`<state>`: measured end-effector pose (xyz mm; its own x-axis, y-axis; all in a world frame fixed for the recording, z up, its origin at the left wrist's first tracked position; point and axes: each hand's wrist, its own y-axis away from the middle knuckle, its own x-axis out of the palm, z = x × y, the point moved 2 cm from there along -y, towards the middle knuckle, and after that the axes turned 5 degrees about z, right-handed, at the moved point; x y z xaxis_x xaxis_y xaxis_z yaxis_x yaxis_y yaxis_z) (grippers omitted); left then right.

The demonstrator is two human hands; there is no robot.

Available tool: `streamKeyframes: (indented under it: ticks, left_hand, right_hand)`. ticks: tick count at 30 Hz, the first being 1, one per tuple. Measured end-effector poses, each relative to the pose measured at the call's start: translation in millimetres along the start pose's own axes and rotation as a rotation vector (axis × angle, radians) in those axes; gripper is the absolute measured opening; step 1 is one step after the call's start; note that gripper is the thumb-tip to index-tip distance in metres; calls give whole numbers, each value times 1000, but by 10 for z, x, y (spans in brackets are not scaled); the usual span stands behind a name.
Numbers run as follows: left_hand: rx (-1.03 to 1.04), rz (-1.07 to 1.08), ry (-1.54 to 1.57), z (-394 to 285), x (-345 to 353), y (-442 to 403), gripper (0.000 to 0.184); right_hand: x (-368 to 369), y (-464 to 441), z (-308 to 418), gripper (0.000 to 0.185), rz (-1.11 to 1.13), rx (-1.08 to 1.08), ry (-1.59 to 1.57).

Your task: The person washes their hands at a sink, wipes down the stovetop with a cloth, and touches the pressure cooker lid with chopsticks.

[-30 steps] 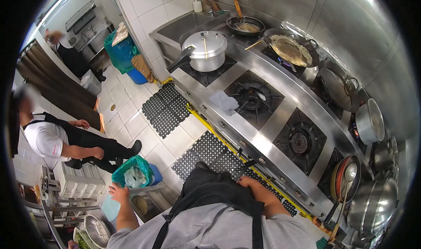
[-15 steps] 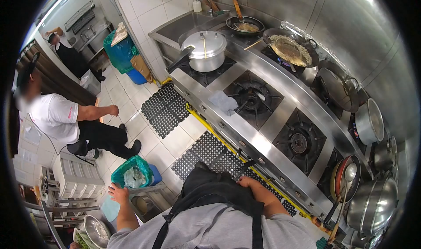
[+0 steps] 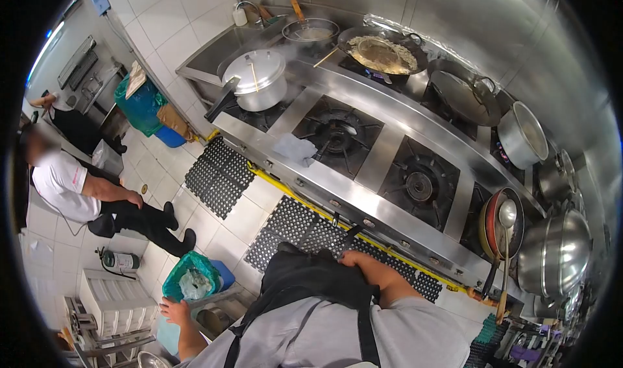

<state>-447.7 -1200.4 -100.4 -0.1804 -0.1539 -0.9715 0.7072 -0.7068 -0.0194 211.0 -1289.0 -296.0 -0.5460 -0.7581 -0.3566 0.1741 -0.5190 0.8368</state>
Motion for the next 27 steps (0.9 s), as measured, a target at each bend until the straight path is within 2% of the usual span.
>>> streamKeyframes:
  ticks: [4, 27]
  left_hand:
    - [-9, 4, 6, -1, -31, 8, 81]
    - [-11, 10, 50, 6, -16, -9, 81]
  right_hand:
    - [84, -142, -80, 52, -20, -72, 50]
    - [61, -209, -81, 47, -7, -27, 15]
